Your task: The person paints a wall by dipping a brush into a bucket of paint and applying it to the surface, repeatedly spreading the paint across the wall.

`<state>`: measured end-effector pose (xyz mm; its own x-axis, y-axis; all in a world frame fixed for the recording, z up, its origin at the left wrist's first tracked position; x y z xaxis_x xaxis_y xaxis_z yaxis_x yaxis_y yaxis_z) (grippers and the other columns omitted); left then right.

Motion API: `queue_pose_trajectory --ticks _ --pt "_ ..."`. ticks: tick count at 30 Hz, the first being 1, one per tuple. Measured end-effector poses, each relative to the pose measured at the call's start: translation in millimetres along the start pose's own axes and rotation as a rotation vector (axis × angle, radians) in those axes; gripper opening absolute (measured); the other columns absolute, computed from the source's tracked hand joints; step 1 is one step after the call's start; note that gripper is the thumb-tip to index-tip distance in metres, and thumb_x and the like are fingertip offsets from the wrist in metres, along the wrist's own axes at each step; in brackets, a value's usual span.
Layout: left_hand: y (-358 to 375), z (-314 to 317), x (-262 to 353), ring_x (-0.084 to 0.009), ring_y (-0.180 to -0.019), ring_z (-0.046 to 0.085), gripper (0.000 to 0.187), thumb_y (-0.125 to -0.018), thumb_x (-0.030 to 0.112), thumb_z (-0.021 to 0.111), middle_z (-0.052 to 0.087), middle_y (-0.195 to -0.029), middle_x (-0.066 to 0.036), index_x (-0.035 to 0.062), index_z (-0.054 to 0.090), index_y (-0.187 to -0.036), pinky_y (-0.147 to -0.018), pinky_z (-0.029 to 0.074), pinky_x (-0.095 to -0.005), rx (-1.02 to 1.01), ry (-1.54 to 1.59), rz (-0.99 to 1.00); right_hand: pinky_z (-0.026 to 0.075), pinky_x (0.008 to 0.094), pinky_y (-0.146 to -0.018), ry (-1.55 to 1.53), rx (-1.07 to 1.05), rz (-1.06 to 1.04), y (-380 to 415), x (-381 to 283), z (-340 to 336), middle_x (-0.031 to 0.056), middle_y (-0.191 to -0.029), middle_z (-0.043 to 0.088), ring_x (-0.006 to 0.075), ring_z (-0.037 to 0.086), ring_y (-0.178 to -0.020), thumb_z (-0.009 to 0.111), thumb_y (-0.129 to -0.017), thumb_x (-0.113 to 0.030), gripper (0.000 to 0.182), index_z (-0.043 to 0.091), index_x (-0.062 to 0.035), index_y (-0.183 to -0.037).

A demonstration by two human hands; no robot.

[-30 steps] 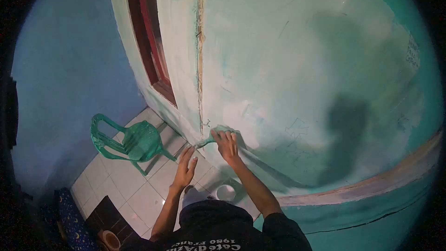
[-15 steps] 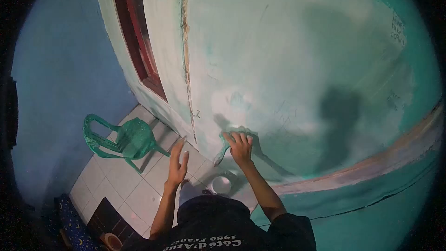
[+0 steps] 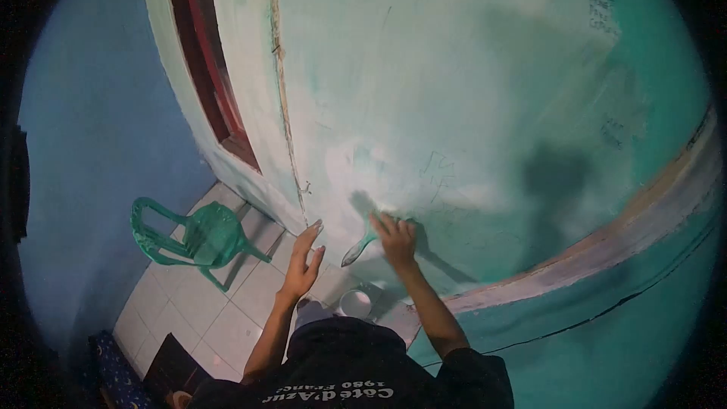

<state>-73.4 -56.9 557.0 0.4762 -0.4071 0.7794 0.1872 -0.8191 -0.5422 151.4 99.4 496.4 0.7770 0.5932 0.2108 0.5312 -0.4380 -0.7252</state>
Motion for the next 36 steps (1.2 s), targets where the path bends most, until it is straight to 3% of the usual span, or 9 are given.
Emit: queue_pose_trajectory --ticks 5,8,10,13,16,20,25,31,36 --pt "1 -6 0 -0.0370 -0.142 0.047 0.049 -0.099 0.005 0.062 0.053 -0.152 -0.019 0.0037 0.053 -0.147 -0.119 0.034 -0.0448 0.019 -0.065 -0.017 0.036 0.0412 -0.082 -0.193 -0.102 0.047 -27 3 -24 -0.0034 -0.115 0.072 0.0205 0.055 -0.088 0.064 -0.082 -0.002 0.054 0.074 -0.0295 -0.128" --pt "1 -4 4 -0.0371 -0.142 0.047 0.049 -0.099 0.006 0.062 0.053 -0.152 -0.019 0.0037 0.053 -0.147 -0.119 0.034 -0.0450 0.003 -0.076 -0.029 0.028 0.0413 -0.091 -0.015 0.322 0.017 -96 35 -87 -0.0042 -0.124 0.072 0.0199 0.051 -0.090 0.064 -0.084 -0.018 0.039 0.078 -0.0203 -0.121" --pt "-7 -1 4 -0.0371 -0.142 0.047 0.048 -0.099 0.006 0.062 0.053 -0.152 -0.019 0.0038 0.053 -0.147 -0.119 0.034 -0.0450 -0.003 -0.084 -0.023 0.031 0.0411 -0.090 0.114 0.478 0.035 -112 48 -109 -0.0072 -0.127 0.071 0.0193 0.052 -0.089 0.063 -0.085 -0.012 0.041 0.078 -0.0243 -0.121" --pt "-2 0 6 -0.0371 -0.142 0.047 0.047 -0.099 0.006 0.062 0.053 -0.152 -0.019 0.0040 0.054 -0.146 -0.119 0.034 -0.0451 -0.016 -0.041 -0.017 0.038 0.0384 -0.080 0.074 0.210 0.059 -66 25 -59 -0.0107 -0.120 0.072 0.0189 0.052 -0.083 0.066 -0.083 -0.007 0.050 0.076 -0.0311 -0.126" --pt "-9 -2 9 -0.0376 -0.142 0.047 0.046 -0.099 0.007 0.061 0.053 -0.151 -0.019 0.0042 0.055 -0.145 -0.119 0.033 -0.0456 -0.014 -0.081 0.011 0.045 0.0404 -0.077 -0.094 -0.028 0.001 29 4 9 -0.0042 -0.117 0.073 0.0241 0.060 -0.090 0.066 -0.084 -0.002 0.045 0.077 -0.0240 -0.122" --pt "2 -10 6 -0.0378 -0.142 0.046 0.046 -0.099 0.008 0.062 0.052 -0.152 -0.019 0.0041 0.055 -0.145 -0.120 0.032 -0.0460 -0.015 -0.078 -0.025 0.041 0.0450 -0.085 -0.204 -0.089 0.105 -19 11 -36 -0.0025 -0.120 0.073 0.0235 0.059 -0.095 0.066 -0.082 0.000 0.044 0.077 -0.0219 -0.118" --pt "-3 -6 14 -0.0376 -0.143 0.045 0.047 -0.100 0.009 0.062 0.051 -0.153 -0.019 0.0039 0.054 -0.146 -0.120 0.032 -0.0464 -0.038 -0.099 -0.037 0.034 0.0433 -0.089 0.043 0.417 0.062 -124 43 -122 -0.0065 -0.119 0.072 0.0198 0.054 -0.088 0.065 -0.082 -0.003 0.046 0.077 -0.0247 -0.120" --pt "0 1 10 -0.0376 -0.143 0.045 0.047 -0.100 0.008 0.062 0.052 -0.153 -0.019 0.0031 0.053 -0.146 -0.120 0.032 -0.0462 -0.028 -0.048 -0.007 0.041 0.0415 -0.081 -0.136 0.035 0.073 20 -4 4 -0.0062 -0.119 0.073 0.0202 0.054 -0.086 0.066 -0.083 -0.001 0.041 0.079 -0.0229 -0.116" --pt "8 3 9 -0.0384 -0.144 0.044 0.052 -0.100 0.005 0.062 0.049 -0.155 -0.020 0.0024 0.049 -0.150 -0.120 0.033 -0.0463 -0.101 -0.077 0.009 0.040 0.0446 -0.084 -0.218 -0.074 0.134 -18 6 -25 -0.0032 -0.115 0.073 0.0238 0.055 -0.090 0.070 -0.077 0.002 0.052 0.074 -0.0208 -0.124"
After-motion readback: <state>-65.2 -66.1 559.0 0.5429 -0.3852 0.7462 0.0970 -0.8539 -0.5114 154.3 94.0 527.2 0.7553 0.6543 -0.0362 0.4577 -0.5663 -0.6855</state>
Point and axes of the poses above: each hand's wrist, its own y-axis away from the middle knuckle, its own z-axis out of the palm, x = y × z, the point moved 1 cm from there along -y, towards the middle knuckle
